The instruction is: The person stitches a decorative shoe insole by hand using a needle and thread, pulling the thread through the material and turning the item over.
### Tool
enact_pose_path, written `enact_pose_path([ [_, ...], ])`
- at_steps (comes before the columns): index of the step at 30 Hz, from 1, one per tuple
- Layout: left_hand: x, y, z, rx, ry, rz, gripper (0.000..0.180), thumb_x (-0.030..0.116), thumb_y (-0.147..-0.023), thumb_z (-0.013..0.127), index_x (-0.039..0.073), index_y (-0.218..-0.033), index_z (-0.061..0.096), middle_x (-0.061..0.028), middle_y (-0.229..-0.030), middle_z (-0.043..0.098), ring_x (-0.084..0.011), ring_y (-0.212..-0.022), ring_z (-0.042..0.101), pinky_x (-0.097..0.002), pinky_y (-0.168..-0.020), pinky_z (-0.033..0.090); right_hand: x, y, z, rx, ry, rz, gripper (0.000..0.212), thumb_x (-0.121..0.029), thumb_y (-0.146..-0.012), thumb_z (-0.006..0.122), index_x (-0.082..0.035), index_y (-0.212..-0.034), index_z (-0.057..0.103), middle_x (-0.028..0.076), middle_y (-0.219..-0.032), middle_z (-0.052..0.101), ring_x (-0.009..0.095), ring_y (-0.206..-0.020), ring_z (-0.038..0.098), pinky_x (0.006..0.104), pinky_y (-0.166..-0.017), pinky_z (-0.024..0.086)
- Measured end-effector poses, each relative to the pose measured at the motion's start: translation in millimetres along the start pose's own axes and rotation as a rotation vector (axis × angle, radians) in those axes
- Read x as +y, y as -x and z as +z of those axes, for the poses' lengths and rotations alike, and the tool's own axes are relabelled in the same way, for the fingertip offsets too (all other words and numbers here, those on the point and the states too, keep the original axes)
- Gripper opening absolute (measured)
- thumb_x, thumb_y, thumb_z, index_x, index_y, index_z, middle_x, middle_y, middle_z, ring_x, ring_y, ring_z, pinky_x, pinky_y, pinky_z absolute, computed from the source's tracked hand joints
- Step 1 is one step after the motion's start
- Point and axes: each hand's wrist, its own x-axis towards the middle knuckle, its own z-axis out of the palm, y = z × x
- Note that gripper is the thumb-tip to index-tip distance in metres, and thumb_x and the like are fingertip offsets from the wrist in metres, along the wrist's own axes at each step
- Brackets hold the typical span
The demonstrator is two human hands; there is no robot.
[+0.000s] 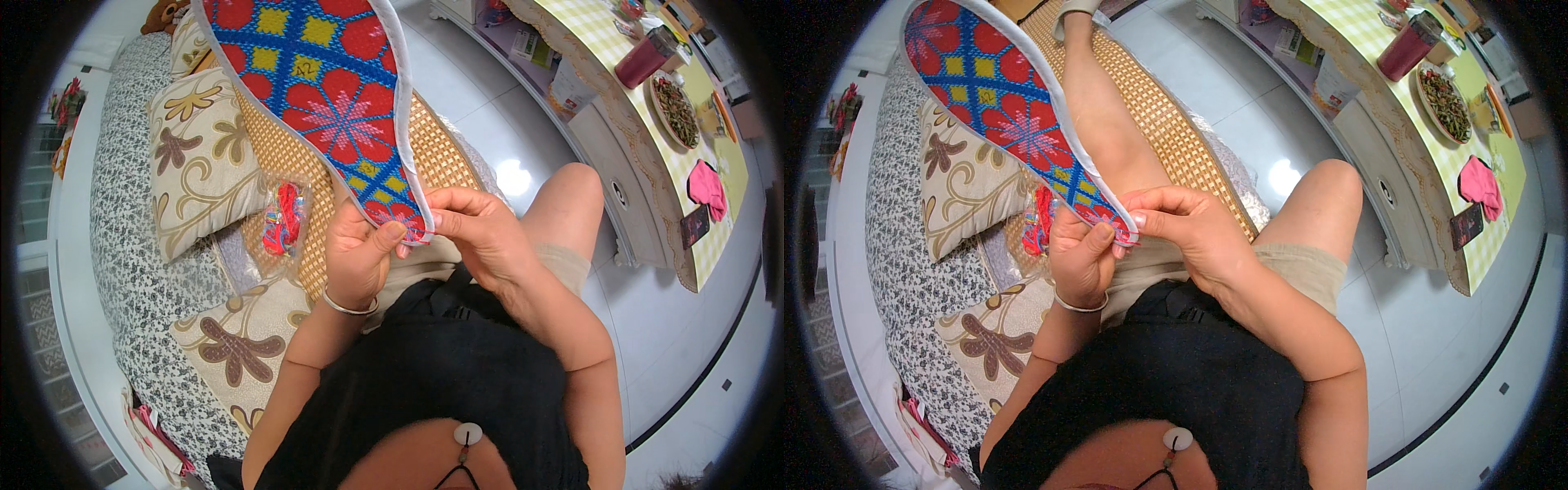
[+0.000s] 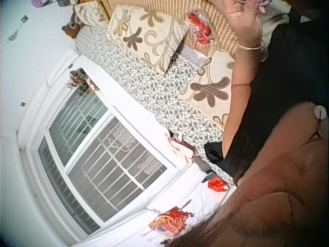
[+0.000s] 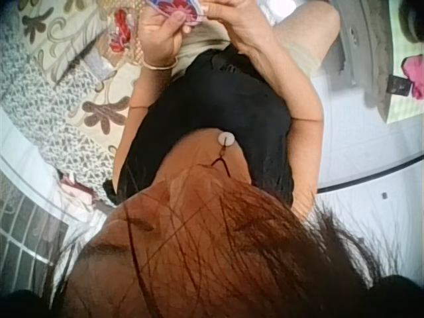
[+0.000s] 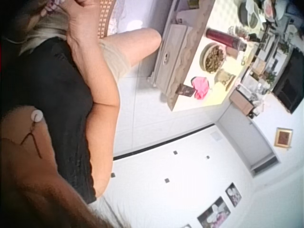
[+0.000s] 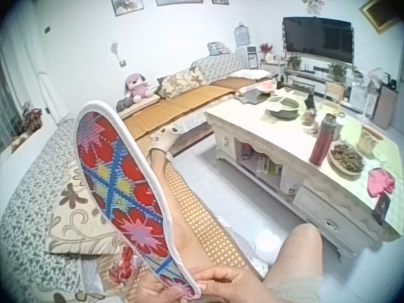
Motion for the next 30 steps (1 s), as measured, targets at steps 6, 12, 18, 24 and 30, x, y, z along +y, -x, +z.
enact_pose_path([
  [6,-1,-1,5,0.047,-0.069,-0.069,0.023,0.006,-0.083,0.066,-0.001,-0.102,0.055,-0.0111,-0.081,0.062,-0.0137,-0.060,0.053,-0.0230,-0.054,0.042,19,-12,-21,0.038,-0.156,-0.007,0.010,-0.003,-0.084,0.063,0.003,-0.092,0.064,0.009,-0.097,0.065,0.015,-0.092,0.058,0.0283,-0.083,0.046],
  [12,5,-4,-1,-0.015,0.028,-0.074,0.020,0.007,-0.082,0.065,0.002,-0.088,0.047,-0.0074,-0.064,0.049,-0.0149,-0.053,0.043,-0.0268,-0.048,0.036,-31,-26,-56,0.187,-0.432,-0.164,0.007,-0.005,-0.090,0.056,0.001,-0.095,0.057,0.012,-0.098,0.062,0.013,-0.076,0.057,0.0207,-0.060,0.046],
  [18,46,-19,-71,-0.058,0.411,-0.010,0.015,0.005,-0.086,0.058,0.002,-0.098,0.049,-0.0020,-0.064,0.043,-0.0093,-0.052,0.035,-0.0232,-0.049,0.032,-119,42,-207,0.394,-0.356,-0.725,0.010,0.003,-0.088,0.055,-0.004,-0.091,0.048,0.001,-0.071,0.042,0.009,-0.059,0.037,0.0209,-0.045,0.029],
  [24,16,-22,-71,-0.093,0.883,-0.217,0.009,0.008,-0.087,0.059,0.005,-0.091,0.051,0.0003,-0.065,0.045,-0.0082,-0.053,0.034,-0.0220,-0.050,0.032,-116,57,-205,0.683,-0.147,-0.931,0.009,-0.007,-0.093,0.053,-0.002,-0.101,0.054,0.002,-0.074,0.050,0.009,-0.059,0.041,0.0192,-0.047,0.030],
  [30,2,-20,-32,-0.249,1.052,-0.364,0.007,0.007,-0.088,0.055,0.007,-0.085,0.048,-0.0003,-0.059,0.048,-0.0076,-0.047,0.033,-0.0220,-0.044,0.029,-39,11,-21,0.442,0.613,-0.636,0.010,-0.001,-0.088,0.056,-0.002,-0.095,0.063,-0.001,-0.082,0.057,0.008,-0.068,0.051,0.0227,-0.061,0.043],
])
